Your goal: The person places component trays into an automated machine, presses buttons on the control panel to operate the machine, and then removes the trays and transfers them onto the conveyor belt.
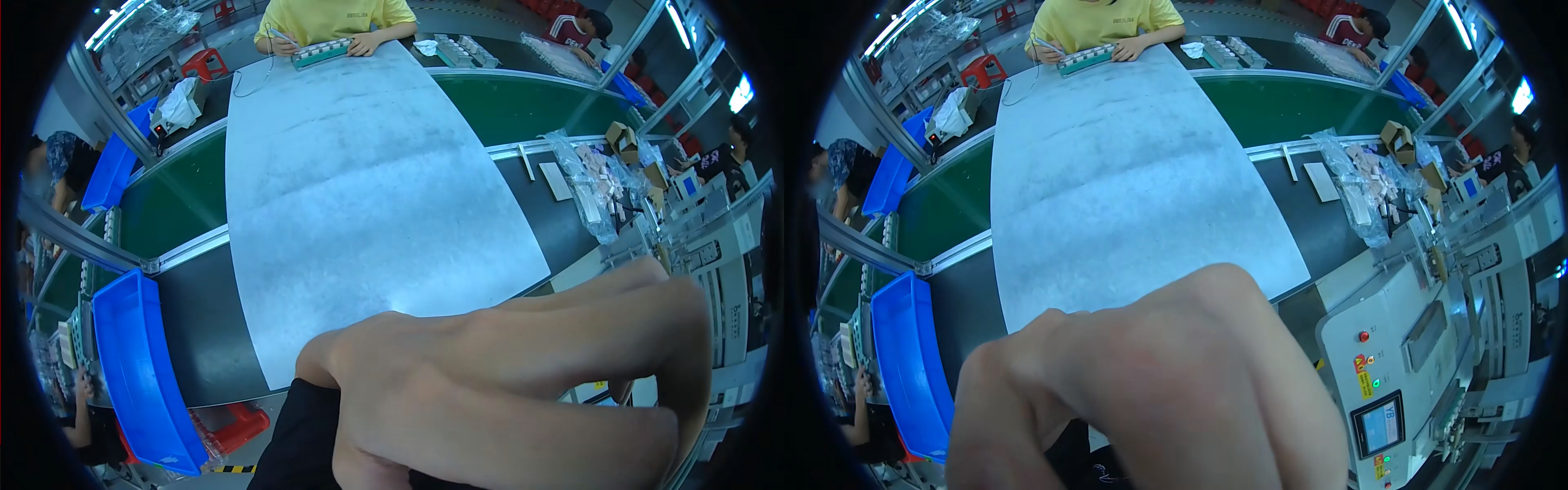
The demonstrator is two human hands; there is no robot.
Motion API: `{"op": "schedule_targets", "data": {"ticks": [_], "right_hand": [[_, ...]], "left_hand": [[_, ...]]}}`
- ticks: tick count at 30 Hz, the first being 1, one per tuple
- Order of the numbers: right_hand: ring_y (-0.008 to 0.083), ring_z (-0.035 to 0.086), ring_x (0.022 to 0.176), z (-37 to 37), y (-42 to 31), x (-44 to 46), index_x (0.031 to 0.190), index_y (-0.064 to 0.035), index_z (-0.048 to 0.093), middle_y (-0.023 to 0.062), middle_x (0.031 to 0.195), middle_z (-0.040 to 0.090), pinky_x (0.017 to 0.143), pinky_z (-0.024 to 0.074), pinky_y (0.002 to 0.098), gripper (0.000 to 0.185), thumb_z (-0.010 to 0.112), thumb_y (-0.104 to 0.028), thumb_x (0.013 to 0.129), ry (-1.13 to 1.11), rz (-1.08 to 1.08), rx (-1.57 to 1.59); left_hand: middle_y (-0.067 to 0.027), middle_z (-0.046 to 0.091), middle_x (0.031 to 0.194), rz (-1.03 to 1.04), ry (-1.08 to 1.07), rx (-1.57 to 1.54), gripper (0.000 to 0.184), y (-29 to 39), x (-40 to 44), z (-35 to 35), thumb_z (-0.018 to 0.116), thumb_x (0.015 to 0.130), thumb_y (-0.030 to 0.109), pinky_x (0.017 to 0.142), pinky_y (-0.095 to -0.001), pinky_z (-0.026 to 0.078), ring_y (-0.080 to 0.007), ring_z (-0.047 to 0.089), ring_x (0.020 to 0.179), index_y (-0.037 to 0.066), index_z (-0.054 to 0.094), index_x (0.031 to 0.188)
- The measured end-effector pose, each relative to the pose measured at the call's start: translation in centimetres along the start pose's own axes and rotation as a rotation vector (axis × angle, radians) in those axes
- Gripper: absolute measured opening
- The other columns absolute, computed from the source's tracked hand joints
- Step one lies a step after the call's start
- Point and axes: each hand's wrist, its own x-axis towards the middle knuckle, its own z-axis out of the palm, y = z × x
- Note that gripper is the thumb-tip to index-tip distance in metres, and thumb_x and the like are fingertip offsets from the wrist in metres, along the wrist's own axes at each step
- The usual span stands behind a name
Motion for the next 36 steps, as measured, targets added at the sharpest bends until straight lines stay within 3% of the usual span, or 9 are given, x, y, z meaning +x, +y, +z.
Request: {"op": "schedule_targets", "data": {"ticks": [9,12,17,20,22,26,27,31,36], "right_hand": [[0.0481,0.035,0.142,16.8,0.8,4.6,0.153,0.0077,0.029,0.029,0.156,0.034,0.116,0.0315,0.0548,0.091,0.06,-0.052,0.092,0.704,-0.471,0.006],[0.0479,0.034,0.142,20.2,-10.0,2.2,0.153,0.0074,0.029,0.0284,0.156,0.034,0.117,0.031,0.0541,0.09,0.06,-0.051,0.092,0.936,-0.6,0.05],[0.0391,0.051,0.117,8.1,-34.0,-8.5,0.126,0.0033,0.05,0.024,0.126,0.053,0.097,0.0406,0.0514,0.055,0.062,-0.039,0.093,0.407,-0.899,0.432],[0.0338,0.062,0.102,9.3,-18.9,-16.9,0.11,0.0008,0.062,0.0213,0.109,0.064,0.086,0.0463,0.0498,0.036,0.064,-0.032,0.093,0.004,-1.118,0.626],[0.0355,0.062,0.103,7.8,-20.9,-19.7,0.106,-0.0019,0.067,0.0231,0.113,0.065,0.086,0.0457,0.0521,0.044,0.069,-0.041,0.085,-0.401,-1.051,0.46],[0.0403,0.056,0.115,11.9,-21.4,-20.5,0.101,-0.0061,0.071,0.0223,0.123,0.062,0.094,0.0406,0.0601,0.038,0.068,-0.039,0.082,-0.256,-1.127,0.392],[0.0416,0.051,0.125,11.3,-21.3,-19.6,0.116,-0.0088,0.068,0.0219,0.131,0.059,0.1,0.0347,0.0663,0.044,0.067,-0.037,0.083,-0.349,-1.143,0.348],[0.0394,0.051,0.129,16.1,-22.7,-18.2,0.123,-0.0092,0.066,0.0187,0.132,0.061,0.106,0.0344,0.064,0.052,0.063,-0.042,0.083,0.095,-1.098,0.506],[0.037,0.052,0.129,11.1,-22.4,-14.9,0.13,-0.0117,0.062,0.0163,0.135,0.059,0.106,0.0378,0.0588,0.056,0.059,-0.046,0.087,-0.346,-1.076,0.386]], "left_hand": [[-0.0168,0.065,0.099,-0.029,0.034,-0.2,0.03,2.2,-2.0,-0.9,0.048,0.104,0.032,0.083,-0.0431,0.056,-0.0323,0.063,0.1,0.009,0.068,0.104],[-0.0176,0.065,0.099,-0.024,0.007,-0.242,0.031,0.4,-1.4,0.8,0.048,0.104,0.032,0.083,-0.0436,0.057,-0.0329,0.063,0.1,0.009,0.068,0.103],[-0.0206,0.063,0.103,-0.055,-0.106,-0.099,0.031,-2.2,1.4,-1.1,0.051,0.098,0.03,0.088,-0.044,0.056,-0.0361,0.063,0.101,0.008,0.072,0.091],[-0.0174,0.063,0.108,-0.13,-0.196,0.406,0.019,-2.4,1.8,-1.4,0.063,0.084,0.02,0.086,-0.0432,0.053,-0.0342,0.063,0.104,0.007,0.072,0.094],[-0.0127,0.057,0.108,-0.111,-0.264,0.497,0.016,-3.2,1.9,-0.9,0.069,0.078,0.004,0.081,-0.0383,0.047,-0.0292,0.056,0.098,0.005,0.065,0.094],[-0.0132,0.063,0.108,-0.211,-0.287,0.687,0.017,-6.4,1.0,-2.7,0.063,0.079,0.003,0.084,-0.0358,0.051,-0.027,0.062,0.104,0.005,0.069,0.095],[-0.0132,0.063,0.107,-0.303,-0.256,0.74,0.014,-7.5,0.0,-4.3,0.062,0.083,0.004,0.085,-0.0356,0.05,-0.0255,0.062,0.103,0.004,0.068,0.096],[-0.0109,0.067,0.094,-0.688,0.112,0.942,0.013,-10.7,-9.7,-14.8,0.056,0.098,0.009,0.078,-0.032,0.051,-0.0183,0.063,0.088,0.001,0.063,0.103],[-0.0109,0.068,0.081,-0.828,0.649,1.093,0.017,-7.5,-18.0,-23.5,0.05,0.102,0.011,0.059,-0.0261,0.047,-0.0122,0.059,0.066,-0.001,0.06,0.108]]}}
